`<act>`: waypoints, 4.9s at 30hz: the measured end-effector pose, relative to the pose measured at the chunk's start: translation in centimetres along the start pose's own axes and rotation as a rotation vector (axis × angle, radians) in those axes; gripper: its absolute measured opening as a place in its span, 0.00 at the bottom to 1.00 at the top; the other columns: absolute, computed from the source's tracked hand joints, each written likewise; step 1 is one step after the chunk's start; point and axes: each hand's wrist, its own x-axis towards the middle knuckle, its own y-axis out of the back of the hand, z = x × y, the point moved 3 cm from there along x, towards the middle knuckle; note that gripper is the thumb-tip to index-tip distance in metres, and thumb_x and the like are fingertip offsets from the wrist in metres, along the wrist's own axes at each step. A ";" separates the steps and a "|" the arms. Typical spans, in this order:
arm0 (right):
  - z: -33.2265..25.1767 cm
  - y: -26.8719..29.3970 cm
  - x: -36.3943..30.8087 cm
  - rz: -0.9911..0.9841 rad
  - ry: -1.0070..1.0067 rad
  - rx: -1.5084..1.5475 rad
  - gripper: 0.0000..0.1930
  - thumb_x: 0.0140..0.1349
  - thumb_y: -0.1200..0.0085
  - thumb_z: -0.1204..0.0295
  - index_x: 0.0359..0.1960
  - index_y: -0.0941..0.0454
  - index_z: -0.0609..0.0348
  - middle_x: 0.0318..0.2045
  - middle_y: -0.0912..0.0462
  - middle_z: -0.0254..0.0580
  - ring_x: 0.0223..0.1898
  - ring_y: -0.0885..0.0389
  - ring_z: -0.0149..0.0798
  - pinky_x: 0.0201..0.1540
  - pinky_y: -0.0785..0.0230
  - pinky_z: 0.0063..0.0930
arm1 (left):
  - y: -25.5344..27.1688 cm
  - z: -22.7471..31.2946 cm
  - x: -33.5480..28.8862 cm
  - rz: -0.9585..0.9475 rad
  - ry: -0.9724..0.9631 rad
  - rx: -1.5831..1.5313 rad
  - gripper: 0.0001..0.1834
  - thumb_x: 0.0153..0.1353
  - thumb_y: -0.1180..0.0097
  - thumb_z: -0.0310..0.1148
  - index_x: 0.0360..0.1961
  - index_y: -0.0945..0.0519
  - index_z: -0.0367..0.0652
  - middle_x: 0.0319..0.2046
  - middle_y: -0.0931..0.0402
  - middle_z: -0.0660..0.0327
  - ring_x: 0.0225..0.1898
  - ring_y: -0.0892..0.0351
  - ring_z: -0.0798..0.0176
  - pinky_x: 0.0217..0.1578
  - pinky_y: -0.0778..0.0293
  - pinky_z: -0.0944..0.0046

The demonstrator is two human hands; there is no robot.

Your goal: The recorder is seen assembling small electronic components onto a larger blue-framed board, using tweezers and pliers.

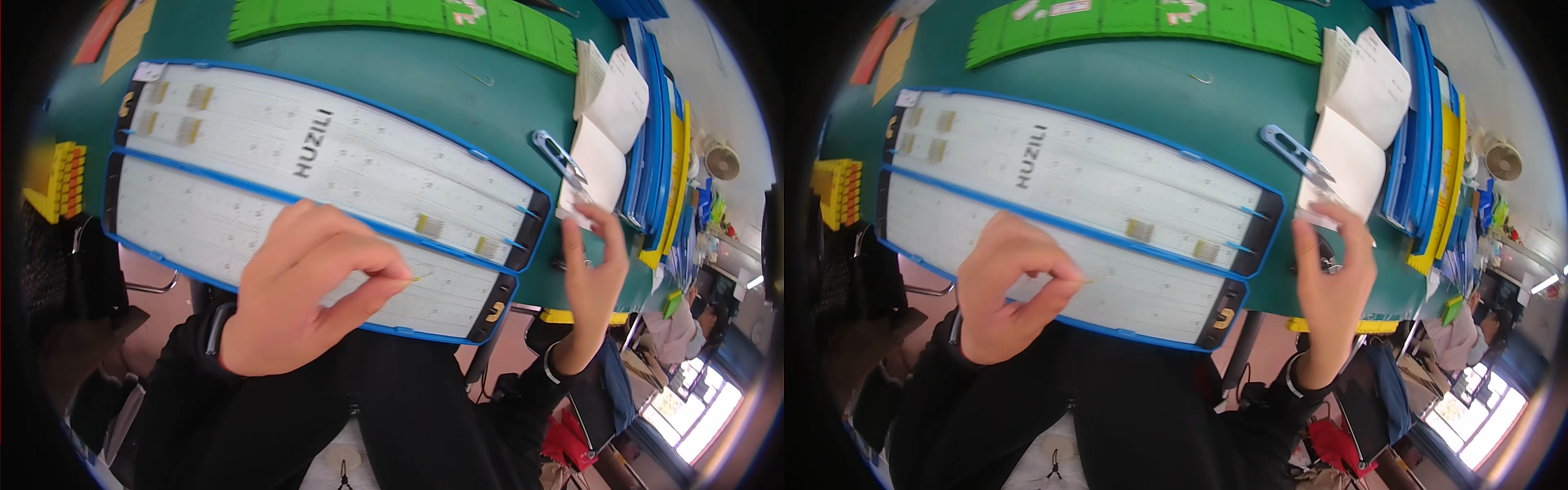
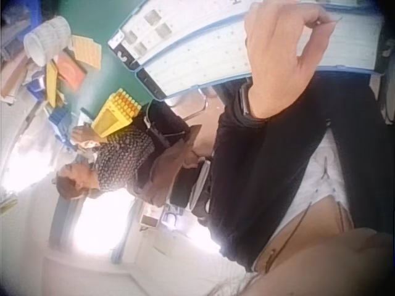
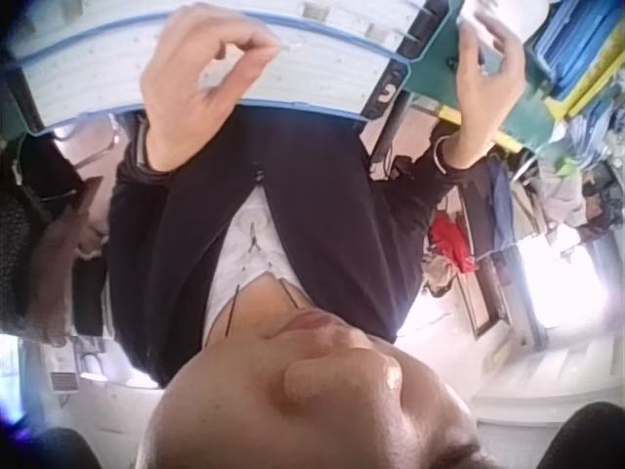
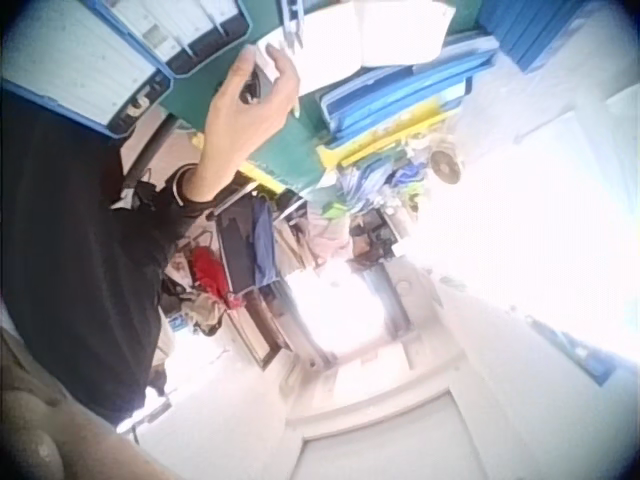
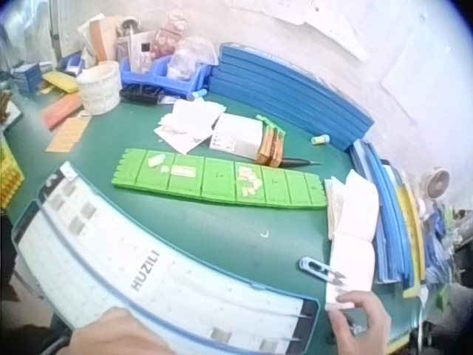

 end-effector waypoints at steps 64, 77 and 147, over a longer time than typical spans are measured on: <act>-12.3 -4.3 -2.7 0.041 -0.045 1.660 0.20 0.74 0.73 0.57 0.39 0.33 0.61 0.25 0.37 0.36 0.28 0.37 0.33 0.43 0.38 0.36 | 1.3 -0.5 -1.7 -0.033 0.321 -0.896 0.08 0.58 0.43 0.18 0.40 0.22 0.33 0.35 0.20 0.57 0.39 0.18 0.65 0.41 0.24 0.69; -12.7 -6.5 -4.8 0.341 0.013 1.576 0.23 0.70 0.59 0.52 0.53 0.35 0.59 0.34 0.26 0.37 0.29 0.24 0.32 0.32 0.25 0.32 | 1.9 0.1 -2.1 0.149 -0.032 -0.226 0.07 0.52 0.39 0.16 0.32 0.23 0.33 0.29 0.21 0.52 0.29 0.21 0.63 0.34 0.28 0.69; -13.5 -7.5 -5.4 -0.046 0.009 1.748 0.15 0.64 0.45 0.62 0.43 0.39 0.50 0.35 0.17 0.55 0.39 0.18 0.42 0.45 0.27 0.34 | 2.7 0.2 -3.3 -0.015 -0.365 -0.359 0.19 0.44 0.42 0.08 0.39 0.26 0.32 0.35 0.21 0.40 0.31 0.17 0.50 0.30 0.20 0.58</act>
